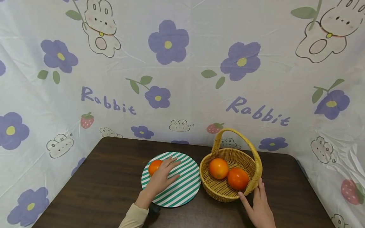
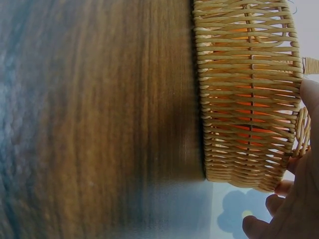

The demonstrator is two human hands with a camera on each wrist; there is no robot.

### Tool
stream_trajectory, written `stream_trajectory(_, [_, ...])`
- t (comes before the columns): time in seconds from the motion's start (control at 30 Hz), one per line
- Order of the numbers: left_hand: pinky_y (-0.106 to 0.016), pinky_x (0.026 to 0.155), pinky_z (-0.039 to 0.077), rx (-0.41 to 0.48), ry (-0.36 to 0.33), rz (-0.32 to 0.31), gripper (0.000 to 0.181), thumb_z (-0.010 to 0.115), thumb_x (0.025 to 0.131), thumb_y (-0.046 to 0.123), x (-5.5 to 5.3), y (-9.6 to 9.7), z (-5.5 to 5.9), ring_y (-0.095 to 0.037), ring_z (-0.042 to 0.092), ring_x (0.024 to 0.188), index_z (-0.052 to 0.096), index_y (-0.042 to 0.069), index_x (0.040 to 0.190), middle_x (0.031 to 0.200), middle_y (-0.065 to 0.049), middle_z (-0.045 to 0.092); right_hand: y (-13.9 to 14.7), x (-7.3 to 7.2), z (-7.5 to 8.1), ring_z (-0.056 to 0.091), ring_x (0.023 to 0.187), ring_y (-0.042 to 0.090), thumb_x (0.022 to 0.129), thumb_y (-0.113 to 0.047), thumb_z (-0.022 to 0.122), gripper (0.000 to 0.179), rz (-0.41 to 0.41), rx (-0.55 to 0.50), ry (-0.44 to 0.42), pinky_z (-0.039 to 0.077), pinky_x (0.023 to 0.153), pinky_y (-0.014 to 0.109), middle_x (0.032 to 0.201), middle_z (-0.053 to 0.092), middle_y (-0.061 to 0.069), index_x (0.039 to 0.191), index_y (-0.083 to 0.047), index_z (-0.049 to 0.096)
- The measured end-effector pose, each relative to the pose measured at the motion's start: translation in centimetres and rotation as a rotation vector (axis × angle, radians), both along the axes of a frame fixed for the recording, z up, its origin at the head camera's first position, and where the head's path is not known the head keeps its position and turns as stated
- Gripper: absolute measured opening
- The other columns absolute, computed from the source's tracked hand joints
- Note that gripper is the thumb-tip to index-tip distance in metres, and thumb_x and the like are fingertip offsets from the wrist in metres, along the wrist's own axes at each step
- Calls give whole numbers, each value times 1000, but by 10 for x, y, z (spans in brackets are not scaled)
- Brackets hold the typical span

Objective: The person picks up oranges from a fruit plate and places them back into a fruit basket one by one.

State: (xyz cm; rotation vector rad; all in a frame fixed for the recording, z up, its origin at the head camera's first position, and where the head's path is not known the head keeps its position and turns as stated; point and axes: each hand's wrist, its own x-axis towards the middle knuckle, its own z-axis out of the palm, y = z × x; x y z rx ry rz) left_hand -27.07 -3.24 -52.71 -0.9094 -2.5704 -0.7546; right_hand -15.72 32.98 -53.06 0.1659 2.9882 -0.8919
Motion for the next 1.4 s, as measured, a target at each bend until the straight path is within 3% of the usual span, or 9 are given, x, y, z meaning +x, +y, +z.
stream_trajectory(0.2, [-47, 105, 33, 1, 23, 43, 54, 66, 86, 31, -2, -7, -3, -29, 32, 135, 47, 19, 136, 142, -5, 42, 1, 0, -1, -11, 135, 49, 95, -56, 32, 85, -1, 0, -7, 23, 88, 75, 147, -24, 26, 148, -1, -4])
stream_trajectory(0.43, [-50, 109, 25, 19, -9, 60, 56, 66, 86, 30, -2, -14, 1, -28, 30, 136, 46, 19, 137, 142, -6, 42, 1, -1, -1, -11, 135, 49, 95, -56, 32, 84, -1, -1, -2, 23, 88, 75, 148, -24, 26, 148, 0, 0])
stream_trajectory(0.83, [-57, 106, 26, 31, 51, 138, 56, 71, 81, 31, -7, -31, -6, -33, 37, 131, 52, 18, 133, 138, -8, 46, 0, 0, 0, -10, 135, 49, 95, -57, 32, 84, -8, 2, -14, 24, 86, 75, 148, -25, 25, 148, 0, 1])
stream_trajectory(1.17, [-62, 102, 29, 59, 7, 196, 61, 76, 76, 32, -9, -41, -12, -38, 36, 130, 53, 15, 131, 137, -16, 46, 2, -1, -1, -10, 135, 50, 94, -58, 31, 85, -8, 4, -23, 25, 86, 75, 147, -26, 25, 148, -1, -4])
stream_trajectory(1.4, [-53, 89, 46, 84, -67, 235, 68, 76, 75, 37, -9, -47, -19, -37, 38, 129, 50, 19, 134, 141, -14, 41, 2, -2, -2, -10, 135, 50, 95, -57, 31, 84, -2, -1, -13, 25, 86, 75, 147, -26, 25, 148, 0, 0])
